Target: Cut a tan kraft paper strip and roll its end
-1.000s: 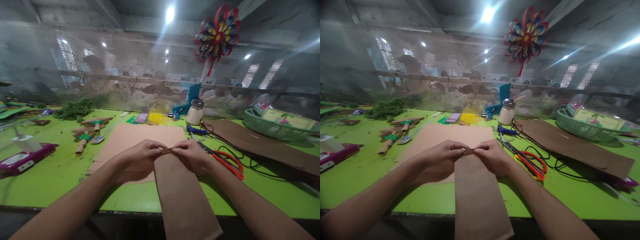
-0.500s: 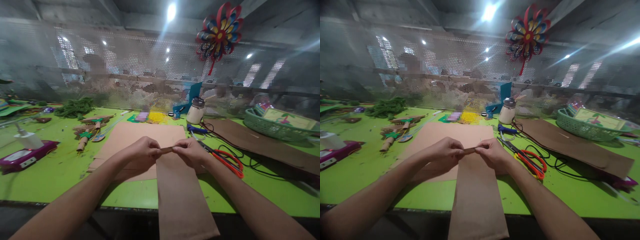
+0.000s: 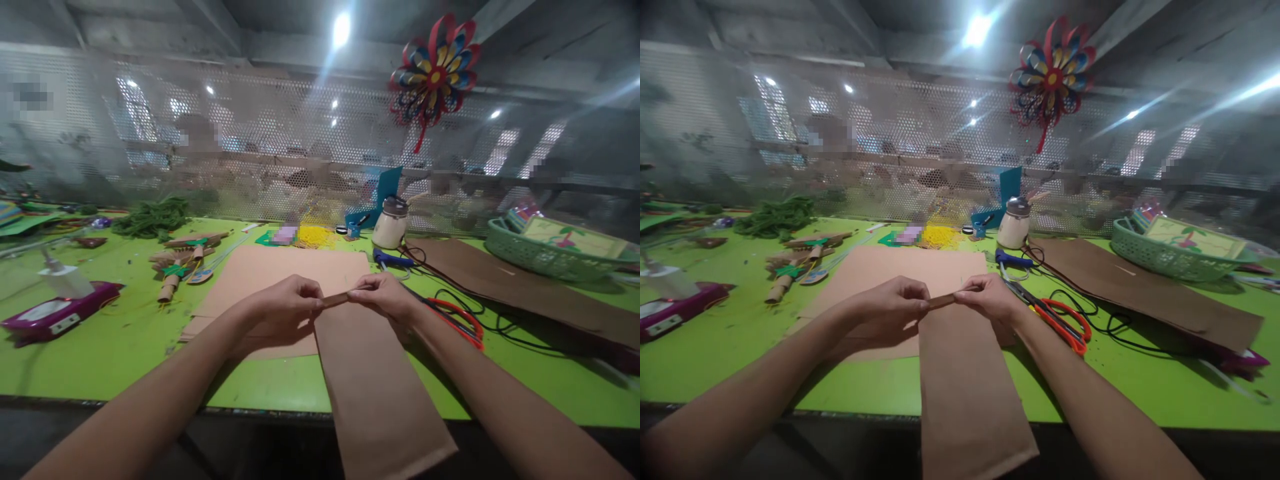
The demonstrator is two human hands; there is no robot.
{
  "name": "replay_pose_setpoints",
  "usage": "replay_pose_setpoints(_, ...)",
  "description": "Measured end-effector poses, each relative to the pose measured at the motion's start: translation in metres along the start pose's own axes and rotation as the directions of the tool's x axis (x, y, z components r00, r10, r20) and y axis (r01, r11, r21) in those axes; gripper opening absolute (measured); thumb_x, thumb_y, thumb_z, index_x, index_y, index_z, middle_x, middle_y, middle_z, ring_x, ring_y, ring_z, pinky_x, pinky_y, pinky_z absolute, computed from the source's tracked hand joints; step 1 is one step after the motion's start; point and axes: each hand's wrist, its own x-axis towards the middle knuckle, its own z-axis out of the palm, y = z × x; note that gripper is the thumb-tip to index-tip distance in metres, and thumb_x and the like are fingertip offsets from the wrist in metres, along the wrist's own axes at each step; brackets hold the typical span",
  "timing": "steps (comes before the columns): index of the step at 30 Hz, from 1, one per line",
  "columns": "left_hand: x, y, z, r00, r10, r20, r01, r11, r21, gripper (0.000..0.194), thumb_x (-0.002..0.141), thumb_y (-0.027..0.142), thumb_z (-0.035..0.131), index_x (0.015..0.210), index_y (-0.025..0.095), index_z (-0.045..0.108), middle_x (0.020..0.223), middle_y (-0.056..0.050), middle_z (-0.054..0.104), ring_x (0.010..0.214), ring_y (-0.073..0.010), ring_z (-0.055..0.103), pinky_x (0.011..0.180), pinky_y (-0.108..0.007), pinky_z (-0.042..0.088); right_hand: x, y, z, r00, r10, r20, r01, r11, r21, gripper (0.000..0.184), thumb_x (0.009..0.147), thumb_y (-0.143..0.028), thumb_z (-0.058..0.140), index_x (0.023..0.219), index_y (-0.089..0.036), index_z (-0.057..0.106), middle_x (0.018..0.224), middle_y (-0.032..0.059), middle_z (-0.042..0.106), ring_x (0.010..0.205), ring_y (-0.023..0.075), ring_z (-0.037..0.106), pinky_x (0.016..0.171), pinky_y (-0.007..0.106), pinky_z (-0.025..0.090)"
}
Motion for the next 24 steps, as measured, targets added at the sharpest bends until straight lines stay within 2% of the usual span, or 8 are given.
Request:
replay_pose_setpoints(5,0.003,-0.001,0.015,0.997,0.079,-0.021,-0.075,0.986,0.15,0.02,0.074,0.031,0.055,0.076,0.012,0.061,0.065,0.001,0.05,0.058,-0.0094,0.042,0.054,-0.022,0.033,-0.007,-0.004,0.017,0.999,0.021,-0.027,-0.019,0.999,0.044,0.028,0.057,-0.034,0.074,0.062,-0.01,0.062,0.05,-0.0039,0.047,0.047,0.0061,0.036,0.045,0.021,0.023)
replay_pose_setpoints(7,0.005,-0.007,0.017,0.993,0.097,-0.064,-0.089,0.99,0.112,0.02,0.076,0.031,0.051,0.079,0.013,0.06,0.063,0.003,0.047,0.057,-0.009,0.039,0.055,-0.022,0.033,-0.011,-0.006,0.024,0.999,0.035,-0.026,-0.033,0.997,0.071,0.028,0.057,-0.034,0.074,0.063,-0.01,0.062,0.05,-0.0042,0.046,0.047,0.006,0.036,0.045,0.021,0.023)
replay_pose_setpoints(9,0.008,-0.011,0.013,0.995,0.093,-0.034,-0.085,0.98,0.181,0.018,0.073,0.029,0.053,0.079,0.013,0.06,0.063,0.003,0.047,0.058,-0.0095,0.039,0.056,-0.022,0.033,-0.013,-0.007,0.028,1.0,0.019,-0.011,-0.018,0.994,0.11,0.027,0.057,-0.034,0.075,0.065,-0.01,0.063,0.053,-0.0037,0.048,0.049,0.0063,0.038,0.046,0.021,0.025)
replay_pose_setpoints(12,0.01,-0.012,0.005,0.993,0.119,0.0,-0.114,0.947,0.299,0.018,0.071,0.028,0.055,0.077,0.012,0.061,0.067,0.001,0.05,0.063,-0.0108,0.042,0.058,-0.022,0.033,-0.012,-0.007,0.025,0.999,-0.021,0.024,0.017,0.988,0.153,0.027,0.058,-0.034,0.075,0.067,-0.011,0.064,0.059,-0.0017,0.054,0.054,0.008,0.043,0.05,0.021,0.03)
replay_pose_setpoints(15,0.007,-0.008,0.003,0.994,0.111,0.015,-0.111,0.952,0.284,0.019,0.07,0.022,0.051,0.083,0.013,0.062,0.07,0.001,0.052,0.064,-0.0111,0.042,0.059,-0.022,0.033,-0.009,-0.007,0.016,0.999,-0.015,0.041,0.011,0.997,0.076,0.027,0.059,-0.034,0.075,0.067,-0.011,0.064,0.056,-0.002,0.053,0.051,0.0077,0.042,0.048,0.021,0.029)
replay_pose_setpoints(18,0.0,-0.003,0.007,0.996,0.08,0.033,-0.085,0.971,0.225,0.03,0.066,0.013,0.044,0.089,0.015,0.063,0.075,-0.001,0.055,0.066,-0.0115,0.044,0.061,-0.022,0.033,-0.007,-0.007,0.01,0.998,0.013,0.058,-0.012,1.0,-0.017,0.028,0.058,-0.036,0.074,0.064,-0.011,0.063,0.047,-0.0051,0.046,0.043,0.0057,0.035,0.043,0.021,0.023)
replay_pose_setpoints(21,-0.006,0.0,0.01,0.998,0.065,0.028,-0.069,0.968,0.24,0.038,0.06,0.009,0.039,0.088,0.016,0.064,0.075,-0.001,0.057,0.066,-0.0118,0.045,0.061,-0.023,0.033,-0.006,-0.006,0.009,0.996,0.034,0.077,-0.033,0.999,-0.012,0.031,0.056,-0.038,0.075,0.065,-0.011,0.063,0.047,-0.005,0.046,0.043,0.0056,0.034,0.043,0.021,0.022)
replay_pose_setpoints(24,-0.007,0.002,0.008,0.996,0.086,0.032,-0.091,0.956,0.277,0.037,0.059,0.01,0.039,0.086,0.014,0.064,0.074,-0.001,0.056,0.066,-0.0118,0.045,0.06,-0.022,0.033,-0.004,-0.001,0.007,0.996,0.035,0.086,-0.037,0.999,0.023,0.032,0.057,-0.039,0.075,0.066,-0.01,0.063,0.052,-0.0033,0.049,0.047,0.0068,0.037,0.046,0.022,0.024)
